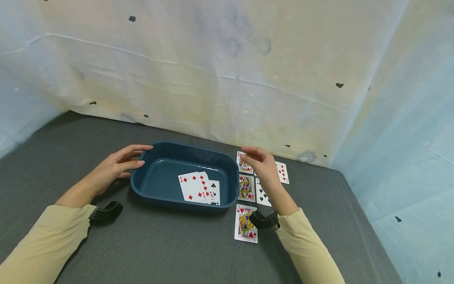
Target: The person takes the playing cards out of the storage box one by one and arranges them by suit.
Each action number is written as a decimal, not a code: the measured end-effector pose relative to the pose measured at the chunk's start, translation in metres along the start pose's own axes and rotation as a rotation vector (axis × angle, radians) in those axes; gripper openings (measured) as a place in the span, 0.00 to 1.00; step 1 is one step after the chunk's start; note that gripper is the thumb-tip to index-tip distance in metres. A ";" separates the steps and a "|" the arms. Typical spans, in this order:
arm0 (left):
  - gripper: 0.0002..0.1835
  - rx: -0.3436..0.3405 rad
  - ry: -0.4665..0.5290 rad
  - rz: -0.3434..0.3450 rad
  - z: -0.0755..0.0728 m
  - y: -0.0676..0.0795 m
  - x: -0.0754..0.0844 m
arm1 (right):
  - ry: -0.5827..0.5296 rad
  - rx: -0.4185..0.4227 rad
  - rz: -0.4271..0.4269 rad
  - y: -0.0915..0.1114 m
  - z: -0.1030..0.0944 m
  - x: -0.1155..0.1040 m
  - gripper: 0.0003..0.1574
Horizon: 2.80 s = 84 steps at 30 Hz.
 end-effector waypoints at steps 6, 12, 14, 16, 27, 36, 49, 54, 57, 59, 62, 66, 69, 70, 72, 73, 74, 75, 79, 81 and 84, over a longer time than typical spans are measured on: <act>0.32 0.005 -0.006 -0.009 0.000 -0.001 -0.001 | -0.012 -0.048 -0.015 0.008 0.025 -0.012 0.20; 0.32 0.002 -0.004 -0.012 0.001 -0.001 -0.001 | -0.046 -0.110 -0.042 0.015 0.049 -0.022 0.18; 0.32 0.002 -0.005 -0.010 0.001 -0.001 -0.001 | -0.050 -0.133 -0.056 0.017 0.057 -0.024 0.18; 0.32 0.001 -0.005 -0.009 0.002 -0.002 -0.001 | -0.051 -0.154 -0.066 0.019 0.064 -0.026 0.18; 0.31 -0.006 0.008 -0.011 0.004 -0.002 -0.001 | 0.066 -0.277 -0.082 0.022 0.106 -0.024 0.21; 0.31 -0.011 0.013 -0.011 0.003 -0.002 0.000 | 0.354 -0.427 -0.070 0.021 0.129 -0.013 0.28; 0.31 -0.001 -0.003 -0.019 0.005 -0.004 -0.001 | 0.739 -0.430 -0.071 0.026 0.138 -0.003 0.51; 0.32 0.002 -0.008 -0.023 0.005 -0.004 -0.001 | 0.738 -0.401 -0.054 0.026 0.136 -0.004 0.46; 0.32 0.008 -0.011 -0.026 0.004 -0.004 -0.001 | 0.729 -0.395 -0.063 0.027 0.136 -0.005 0.46; 0.32 0.008 -0.010 -0.027 0.004 -0.004 -0.002 | 0.723 -0.389 -0.081 0.029 0.136 -0.007 0.47; 0.31 0.007 -0.007 -0.021 0.004 -0.003 -0.002 | 0.697 -0.389 -0.119 0.031 0.137 -0.012 0.48; 0.30 0.004 -0.003 -0.006 0.002 -0.003 -0.001 | 0.639 -0.429 -0.152 0.035 0.141 -0.017 0.47; 0.30 0.004 -0.002 -0.002 0.002 -0.003 0.000 | 0.559 -0.461 -0.109 0.035 0.141 -0.014 0.44; 0.30 0.004 -0.002 -0.003 0.003 -0.003 0.000 | 0.519 -0.467 -0.081 0.035 0.141 -0.012 0.43; 0.30 0.005 -0.006 -0.005 0.003 -0.003 0.000 | 0.430 -0.467 -0.034 0.033 0.138 -0.009 0.40; 0.31 0.005 -0.006 -0.007 0.003 -0.003 -0.001 | 0.376 -0.466 -0.015 0.032 0.137 -0.008 0.39; 0.31 0.004 -0.005 -0.008 0.003 -0.003 -0.001 | 0.327 -0.461 -0.004 0.031 0.136 -0.008 0.38; 0.31 0.003 -0.005 -0.009 0.003 -0.003 -0.001 | 0.286 -0.456 -0.002 0.030 0.135 -0.009 0.37; 0.30 -0.002 0.001 -0.008 0.003 -0.002 0.000 | 0.171 -0.448 -0.020 0.029 0.131 -0.015 0.37; 0.30 -0.002 0.001 -0.004 0.003 -0.002 0.000 | 0.131 -0.452 -0.023 0.029 0.130 -0.018 0.38; 0.30 -0.004 0.005 -0.002 0.003 -0.002 0.001 | 0.086 -0.462 -0.021 0.030 0.130 -0.020 0.38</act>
Point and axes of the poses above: each hand's wrist, its own y-axis away from the middle knuckle, its own z-axis out of the palm, x = y × z, the point moved 10 cm from there along -y, towards the middle knuckle, and after that the axes turned 5 degrees about y, right-handed, at the moved point
